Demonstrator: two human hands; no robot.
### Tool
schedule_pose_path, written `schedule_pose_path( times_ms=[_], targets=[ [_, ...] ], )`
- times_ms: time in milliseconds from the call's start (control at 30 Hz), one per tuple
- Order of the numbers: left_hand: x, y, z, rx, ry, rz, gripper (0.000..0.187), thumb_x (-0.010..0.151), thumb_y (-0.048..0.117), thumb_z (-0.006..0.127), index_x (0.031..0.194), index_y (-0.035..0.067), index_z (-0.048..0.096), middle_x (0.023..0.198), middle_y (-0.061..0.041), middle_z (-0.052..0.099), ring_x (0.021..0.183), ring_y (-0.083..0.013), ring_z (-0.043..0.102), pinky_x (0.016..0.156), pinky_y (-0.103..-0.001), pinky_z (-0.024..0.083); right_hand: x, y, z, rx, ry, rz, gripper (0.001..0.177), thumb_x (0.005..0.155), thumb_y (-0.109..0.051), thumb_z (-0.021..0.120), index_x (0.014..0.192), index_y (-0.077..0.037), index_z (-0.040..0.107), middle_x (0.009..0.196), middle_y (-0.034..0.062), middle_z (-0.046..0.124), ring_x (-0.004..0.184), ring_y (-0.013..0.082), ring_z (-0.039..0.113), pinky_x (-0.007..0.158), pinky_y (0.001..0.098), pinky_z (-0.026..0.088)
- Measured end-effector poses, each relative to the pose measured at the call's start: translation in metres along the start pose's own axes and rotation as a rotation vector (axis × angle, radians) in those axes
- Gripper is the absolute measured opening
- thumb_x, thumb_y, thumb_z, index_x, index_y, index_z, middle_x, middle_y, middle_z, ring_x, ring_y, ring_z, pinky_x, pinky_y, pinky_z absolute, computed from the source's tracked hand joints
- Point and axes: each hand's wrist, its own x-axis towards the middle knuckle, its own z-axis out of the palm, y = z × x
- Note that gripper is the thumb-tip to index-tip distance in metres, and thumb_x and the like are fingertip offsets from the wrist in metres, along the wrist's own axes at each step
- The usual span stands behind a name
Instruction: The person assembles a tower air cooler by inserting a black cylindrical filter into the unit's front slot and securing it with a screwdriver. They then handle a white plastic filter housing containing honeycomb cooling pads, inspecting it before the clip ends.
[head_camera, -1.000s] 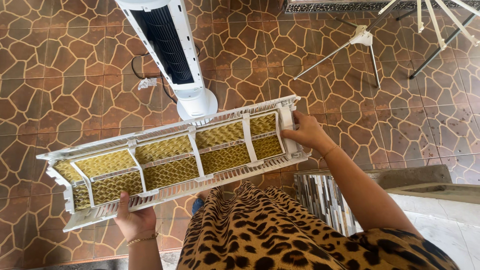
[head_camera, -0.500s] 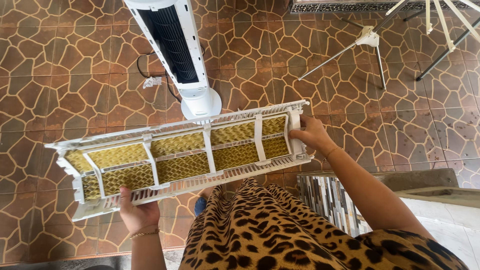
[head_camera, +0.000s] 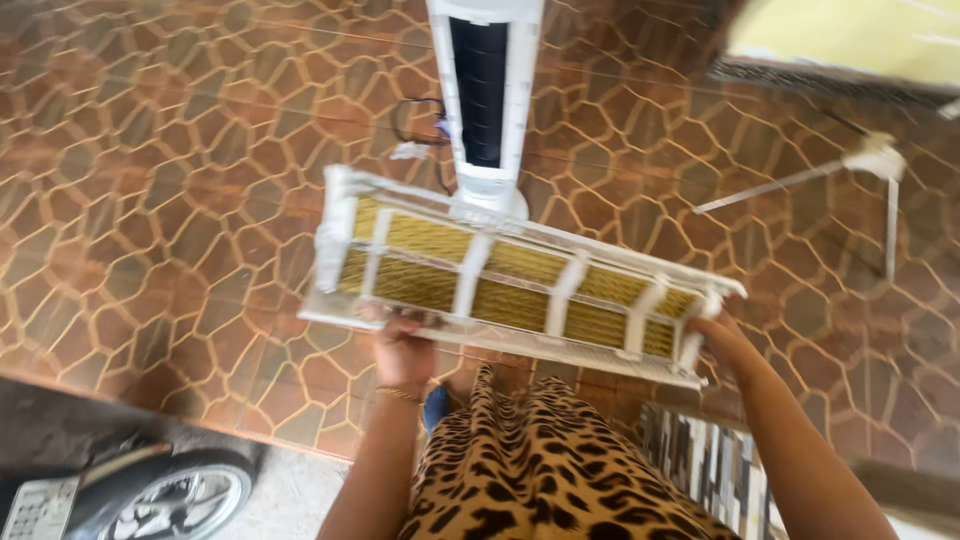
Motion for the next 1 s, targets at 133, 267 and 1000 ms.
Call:
schedule_pose_path(
  times_ms=[133,267,1000],
  targets=[
    [0.006,-0.047,0.033,-0.247,0.072,-0.016,0.056,0.064,0.001,0.052,0.12,0.003,0.056,0.109,-0.01,0.063,0.102,-0.0292,0.061,0.097,-0.045,0.052,0.018,0.009,-0.011,-0.117,0.036,0.039,0.041,0.085,-0.01,0.064,0.124,-0.001,0.056,0.11,0.0177,0.065,0.091,0.0289,0.064,0.074,0.0401,0.05],
    [0.008,-0.072,0.05,-0.263,0.114,0.016,0.06,0.066,-0.006,0.05,0.118,0.019,0.062,0.1,-0.002,0.06,0.095,-0.0236,0.058,0.093,-0.042,0.049,0.013,-0.007,-0.008,-0.688,0.377,-0.302,0.052,0.087,-0.012,0.069,0.133,0.006,0.055,0.127,0.0293,0.055,0.111,0.0396,0.054,0.089,0.0461,0.043],
    [-0.024,-0.087,0.038,1.024,-0.374,0.559,0.042,0.069,-0.017,0.065,0.104,0.005,0.07,0.122,-0.016,0.064,0.116,-0.0286,0.06,0.095,-0.039,0.052,-0.143,-0.211,0.146,-0.07,-0.589,-0.855,0.06,0.1,-0.033,0.068,0.146,0.0,0.05,0.128,0.0033,0.065,0.113,0.0105,0.058,0.097,0.0301,0.05]
  ],
)
